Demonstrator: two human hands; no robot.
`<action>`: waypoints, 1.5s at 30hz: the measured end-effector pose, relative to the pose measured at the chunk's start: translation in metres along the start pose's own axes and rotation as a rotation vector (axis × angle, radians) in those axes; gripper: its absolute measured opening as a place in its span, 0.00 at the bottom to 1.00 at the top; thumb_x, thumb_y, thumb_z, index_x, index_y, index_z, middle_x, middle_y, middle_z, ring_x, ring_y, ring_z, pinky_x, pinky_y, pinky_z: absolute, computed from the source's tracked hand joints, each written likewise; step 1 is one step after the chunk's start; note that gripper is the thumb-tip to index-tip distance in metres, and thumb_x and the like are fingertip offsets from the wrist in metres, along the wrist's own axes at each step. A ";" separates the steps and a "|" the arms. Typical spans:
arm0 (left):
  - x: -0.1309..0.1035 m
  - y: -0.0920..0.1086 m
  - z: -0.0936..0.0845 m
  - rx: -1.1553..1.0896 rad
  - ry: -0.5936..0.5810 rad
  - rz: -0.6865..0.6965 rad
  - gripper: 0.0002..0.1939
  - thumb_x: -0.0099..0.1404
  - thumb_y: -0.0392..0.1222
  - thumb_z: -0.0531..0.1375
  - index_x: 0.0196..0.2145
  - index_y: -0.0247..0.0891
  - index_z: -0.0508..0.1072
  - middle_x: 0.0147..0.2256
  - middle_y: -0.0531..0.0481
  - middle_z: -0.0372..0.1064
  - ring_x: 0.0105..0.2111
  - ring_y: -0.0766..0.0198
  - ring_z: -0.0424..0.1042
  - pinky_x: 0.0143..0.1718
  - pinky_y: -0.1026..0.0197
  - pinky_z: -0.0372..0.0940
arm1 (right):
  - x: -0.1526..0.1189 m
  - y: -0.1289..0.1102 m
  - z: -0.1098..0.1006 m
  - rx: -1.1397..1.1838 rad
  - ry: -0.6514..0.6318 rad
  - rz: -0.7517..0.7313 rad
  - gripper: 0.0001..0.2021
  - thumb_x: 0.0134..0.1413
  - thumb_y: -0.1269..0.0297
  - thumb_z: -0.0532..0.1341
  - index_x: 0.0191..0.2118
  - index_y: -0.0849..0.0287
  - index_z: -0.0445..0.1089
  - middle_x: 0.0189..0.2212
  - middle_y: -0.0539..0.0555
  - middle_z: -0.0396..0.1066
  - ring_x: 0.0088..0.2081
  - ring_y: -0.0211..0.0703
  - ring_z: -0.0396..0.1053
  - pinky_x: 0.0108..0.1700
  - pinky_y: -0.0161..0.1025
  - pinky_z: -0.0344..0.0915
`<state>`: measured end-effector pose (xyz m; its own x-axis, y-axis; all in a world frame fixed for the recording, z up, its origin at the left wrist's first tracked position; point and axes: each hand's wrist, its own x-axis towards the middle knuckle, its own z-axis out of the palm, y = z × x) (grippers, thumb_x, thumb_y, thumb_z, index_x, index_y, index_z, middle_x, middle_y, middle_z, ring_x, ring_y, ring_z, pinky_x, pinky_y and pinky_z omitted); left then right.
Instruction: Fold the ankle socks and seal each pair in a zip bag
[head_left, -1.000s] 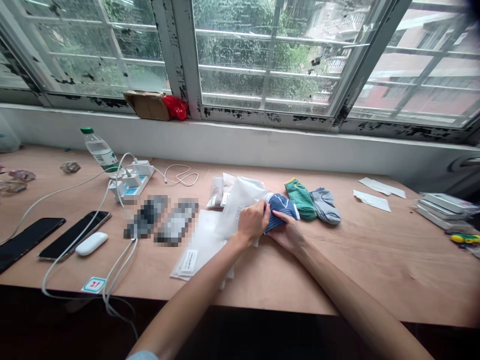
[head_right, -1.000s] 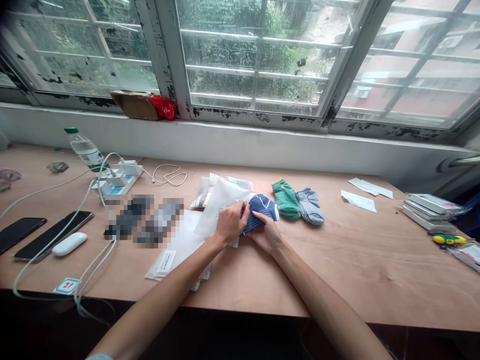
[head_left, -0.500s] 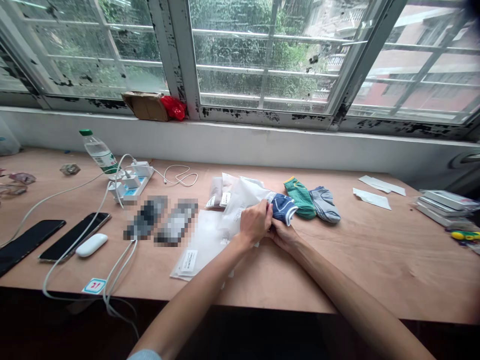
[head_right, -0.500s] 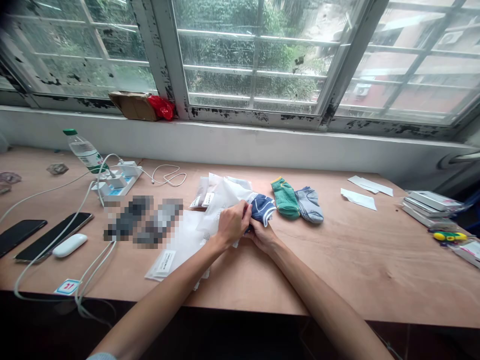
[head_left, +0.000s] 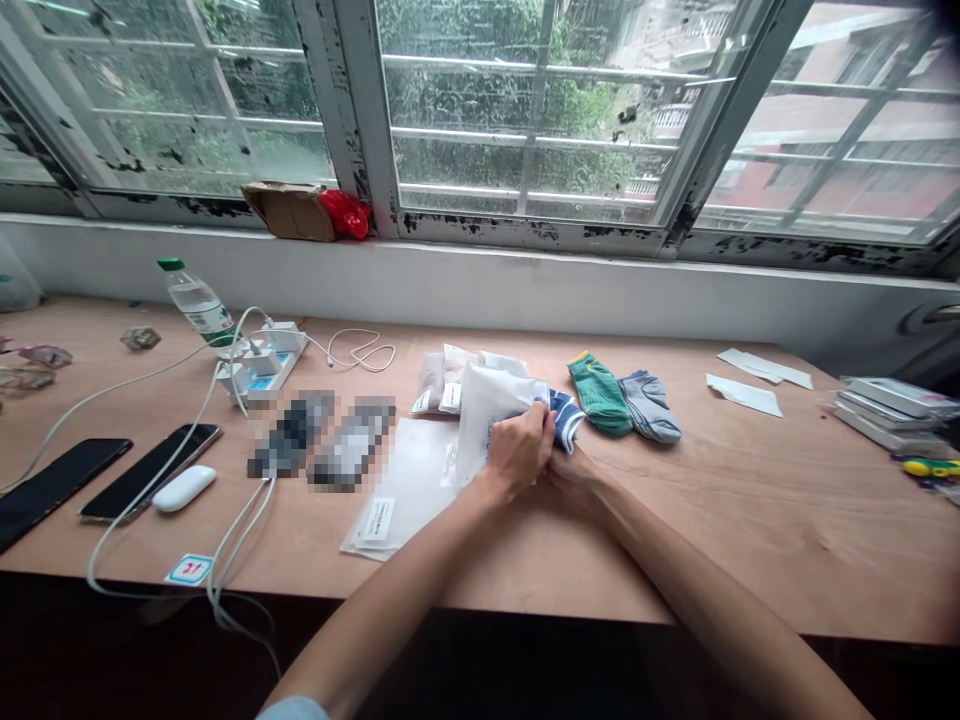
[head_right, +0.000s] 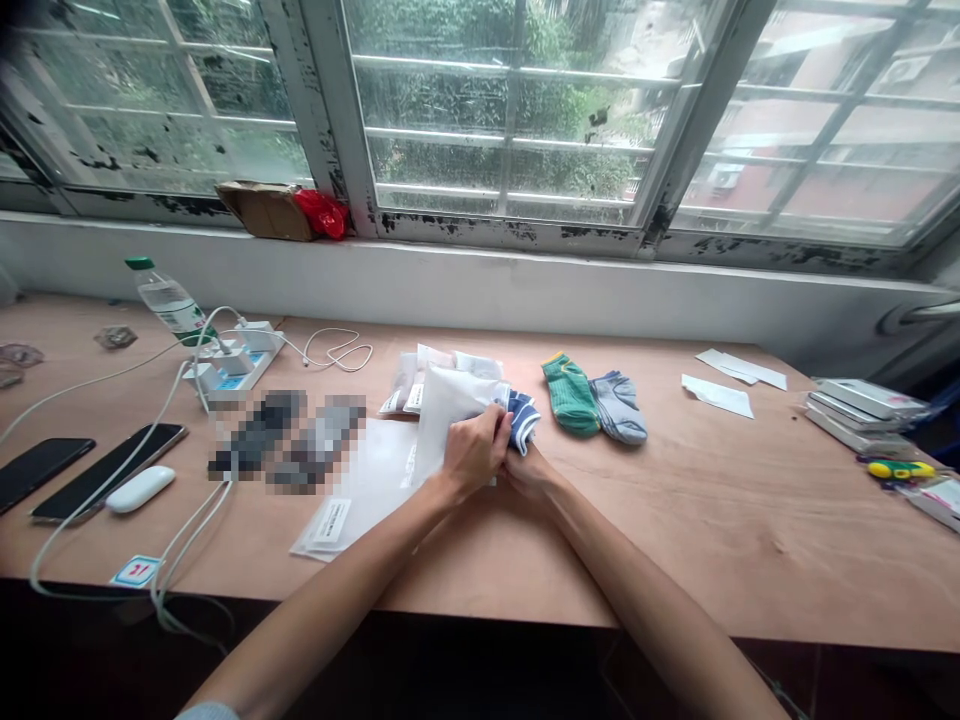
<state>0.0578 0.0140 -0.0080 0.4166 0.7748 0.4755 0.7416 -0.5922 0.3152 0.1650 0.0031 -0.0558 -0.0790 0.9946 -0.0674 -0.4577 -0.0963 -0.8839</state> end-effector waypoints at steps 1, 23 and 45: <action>-0.001 -0.002 -0.001 -0.005 0.004 -0.002 0.18 0.74 0.47 0.42 0.38 0.38 0.67 0.30 0.48 0.74 0.29 0.61 0.74 0.29 0.63 0.60 | 0.000 -0.005 -0.001 0.016 0.006 0.008 0.11 0.39 0.64 0.70 0.31 0.54 0.70 0.23 0.48 0.71 0.29 0.42 0.70 0.28 0.36 0.69; 0.004 -0.013 -0.009 0.016 0.093 0.010 0.15 0.73 0.45 0.45 0.34 0.38 0.67 0.34 0.47 0.71 0.35 0.62 0.70 0.35 0.62 0.61 | 0.011 -0.030 0.004 0.211 0.027 0.112 0.05 0.49 0.66 0.66 0.34 0.57 0.74 0.30 0.48 0.77 0.32 0.37 0.73 0.34 0.31 0.69; 0.015 -0.008 -0.009 0.027 0.162 0.067 0.14 0.73 0.41 0.43 0.38 0.38 0.66 0.38 0.45 0.68 0.41 0.57 0.63 0.44 0.56 0.59 | 0.007 -0.014 0.013 0.050 0.006 0.028 0.13 0.44 0.55 0.68 0.36 0.54 0.71 0.32 0.49 0.76 0.35 0.43 0.72 0.39 0.39 0.71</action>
<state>0.0531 0.0283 0.0043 0.3771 0.6867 0.6215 0.7295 -0.6337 0.2575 0.1596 0.0105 -0.0376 -0.0876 0.9916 -0.0947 -0.4986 -0.1260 -0.8576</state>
